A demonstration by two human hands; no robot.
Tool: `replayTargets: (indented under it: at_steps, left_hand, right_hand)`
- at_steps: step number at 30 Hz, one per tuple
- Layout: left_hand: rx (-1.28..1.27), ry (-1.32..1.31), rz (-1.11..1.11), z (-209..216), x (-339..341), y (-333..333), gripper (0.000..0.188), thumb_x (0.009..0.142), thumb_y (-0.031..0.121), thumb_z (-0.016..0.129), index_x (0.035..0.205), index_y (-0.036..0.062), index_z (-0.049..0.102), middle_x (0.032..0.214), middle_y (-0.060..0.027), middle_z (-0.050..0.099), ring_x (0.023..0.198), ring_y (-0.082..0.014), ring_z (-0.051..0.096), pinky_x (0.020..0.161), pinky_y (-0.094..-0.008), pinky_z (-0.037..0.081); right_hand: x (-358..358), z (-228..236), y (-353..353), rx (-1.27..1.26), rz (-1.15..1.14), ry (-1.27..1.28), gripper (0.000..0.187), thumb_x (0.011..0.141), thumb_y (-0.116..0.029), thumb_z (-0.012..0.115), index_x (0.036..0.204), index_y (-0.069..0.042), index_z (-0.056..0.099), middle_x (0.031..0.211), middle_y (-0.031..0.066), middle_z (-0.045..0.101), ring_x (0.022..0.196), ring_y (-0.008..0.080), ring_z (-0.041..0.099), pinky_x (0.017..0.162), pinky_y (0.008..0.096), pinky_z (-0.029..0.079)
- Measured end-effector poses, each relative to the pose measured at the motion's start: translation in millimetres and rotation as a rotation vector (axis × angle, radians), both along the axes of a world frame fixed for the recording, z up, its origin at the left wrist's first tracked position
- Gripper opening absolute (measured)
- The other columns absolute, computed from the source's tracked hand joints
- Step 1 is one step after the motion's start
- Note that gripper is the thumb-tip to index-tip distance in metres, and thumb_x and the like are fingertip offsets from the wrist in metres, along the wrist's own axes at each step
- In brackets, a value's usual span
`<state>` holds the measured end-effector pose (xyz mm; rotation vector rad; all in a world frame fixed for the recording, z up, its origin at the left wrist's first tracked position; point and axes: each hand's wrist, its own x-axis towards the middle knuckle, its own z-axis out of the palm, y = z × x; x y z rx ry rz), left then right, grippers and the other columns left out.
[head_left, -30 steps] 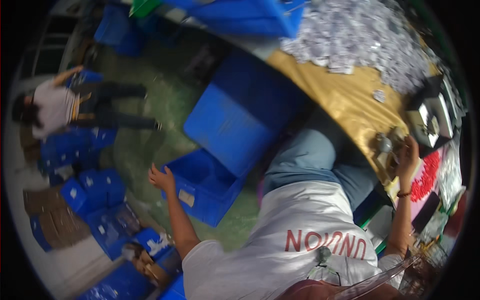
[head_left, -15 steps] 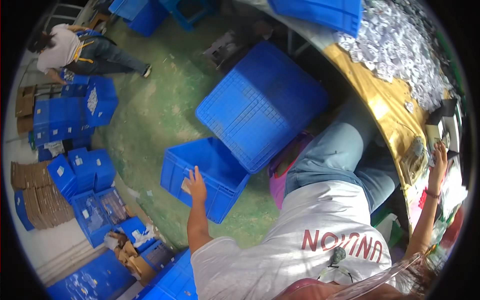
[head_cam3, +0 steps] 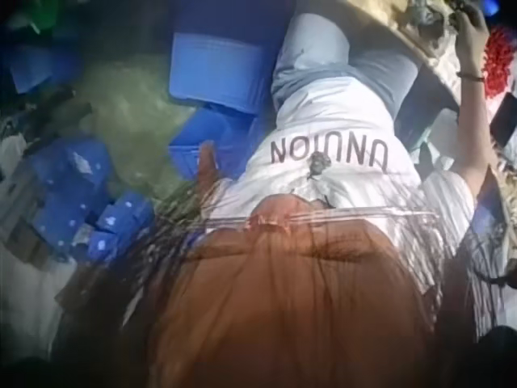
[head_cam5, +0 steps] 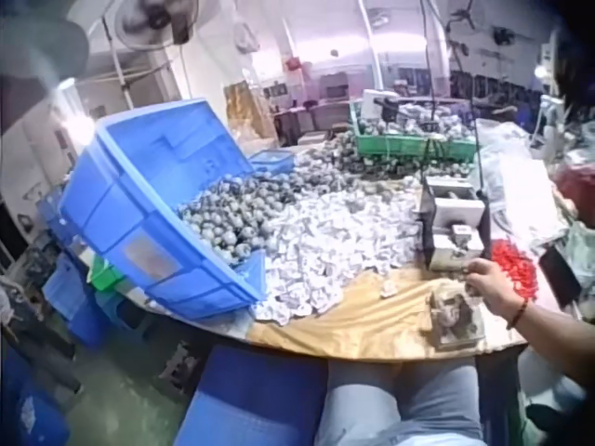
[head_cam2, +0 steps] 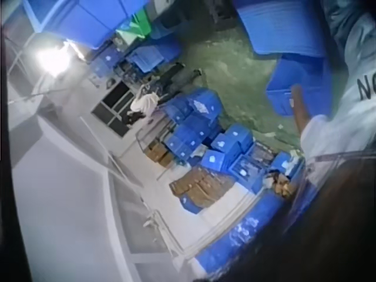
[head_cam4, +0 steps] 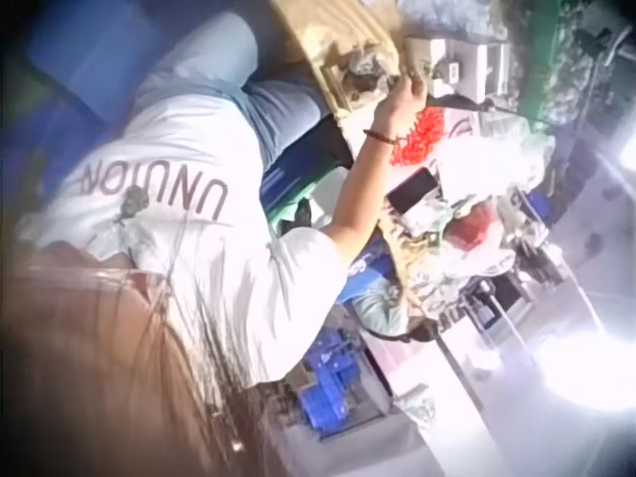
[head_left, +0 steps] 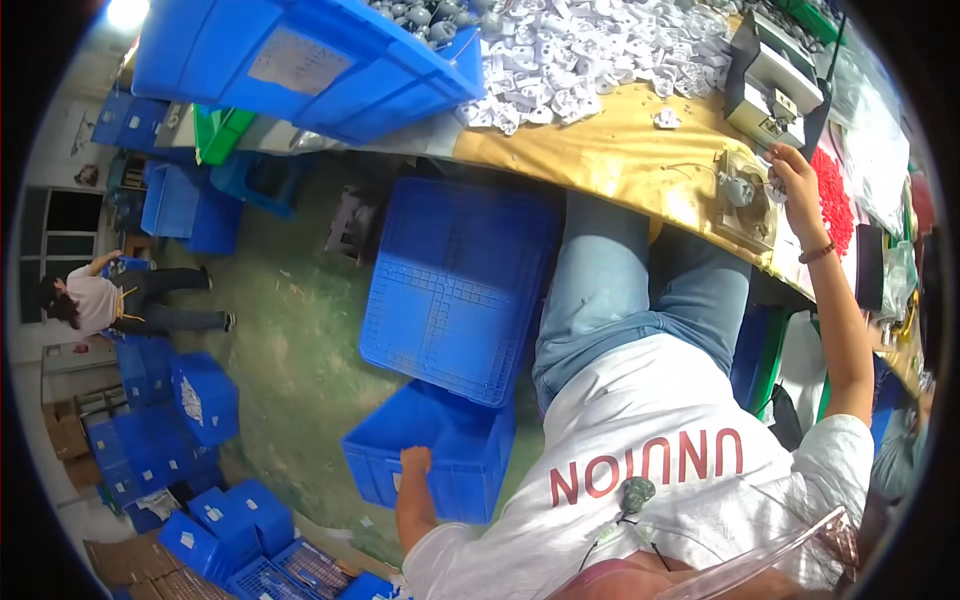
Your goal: Assembling and packaging light bulbs by attaching components and using an electric screwdriver.
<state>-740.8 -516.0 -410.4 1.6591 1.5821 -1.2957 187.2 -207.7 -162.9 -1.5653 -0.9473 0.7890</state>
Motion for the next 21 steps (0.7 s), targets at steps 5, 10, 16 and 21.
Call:
replayTargets:
  at_steps: [5, 10, 16, 21]
  left_hand:
    - [-0.054, 0.138, -0.215, 76.1, -37.2, -71.7, 0.026, 0.091, 0.021, 0.056, 0.101, 0.0165, 0.080, 0.106, -0.0087, 0.077, 0.103, -0.0275, 0.072, 0.084, -0.0449, 0.054]
    - [-0.149, 0.296, -0.105, 199.9, -93.1, -126.0, 0.027, 0.091, 0.022, 0.055, 0.103, 0.0151, 0.079, 0.105, -0.0072, 0.077, 0.100, -0.0269, 0.073, 0.083, -0.0456, 0.051]
    - [0.222, 0.366, 0.113, 339.8, -98.9, -93.6, 0.027, 0.091, 0.020, 0.055, 0.102, 0.0129, 0.078, 0.104, -0.0090, 0.077, 0.099, -0.0285, 0.073, 0.083, -0.0455, 0.052]
    - [0.530, 0.371, 0.180, 459.1, -79.4, 18.5, 0.027, 0.090, 0.019, 0.055, 0.101, 0.0112, 0.078, 0.103, -0.0104, 0.077, 0.098, -0.0299, 0.073, 0.083, -0.0454, 0.052]
  right_hand:
    - [36.1, 10.6, -8.6, 0.057, -0.017, 0.013, 0.031, 0.096, -0.007, 0.059, 0.124, 0.002, 0.066, 0.106, 0.0028, 0.069, 0.082, 0.0072, 0.056, 0.076, 0.0216, 0.046]
    - [41.9, -12.7, 21.9, 0.065, 0.010, 0.134, 0.029, 0.094, -0.006, 0.061, 0.122, 0.002, 0.067, 0.104, 0.0039, 0.070, 0.078, 0.0082, 0.058, 0.073, 0.0221, 0.046]
    - [39.6, -18.8, 21.7, 0.073, 0.056, 0.285, 0.031, 0.096, -0.004, 0.060, 0.125, 0.003, 0.064, 0.108, 0.0049, 0.069, 0.083, 0.0080, 0.058, 0.076, 0.0217, 0.047]
    - [36.9, -4.5, 15.3, 0.107, 0.094, 0.366, 0.029, 0.096, -0.004, 0.060, 0.124, 0.002, 0.064, 0.108, 0.0048, 0.069, 0.081, 0.0078, 0.057, 0.073, 0.0216, 0.046]
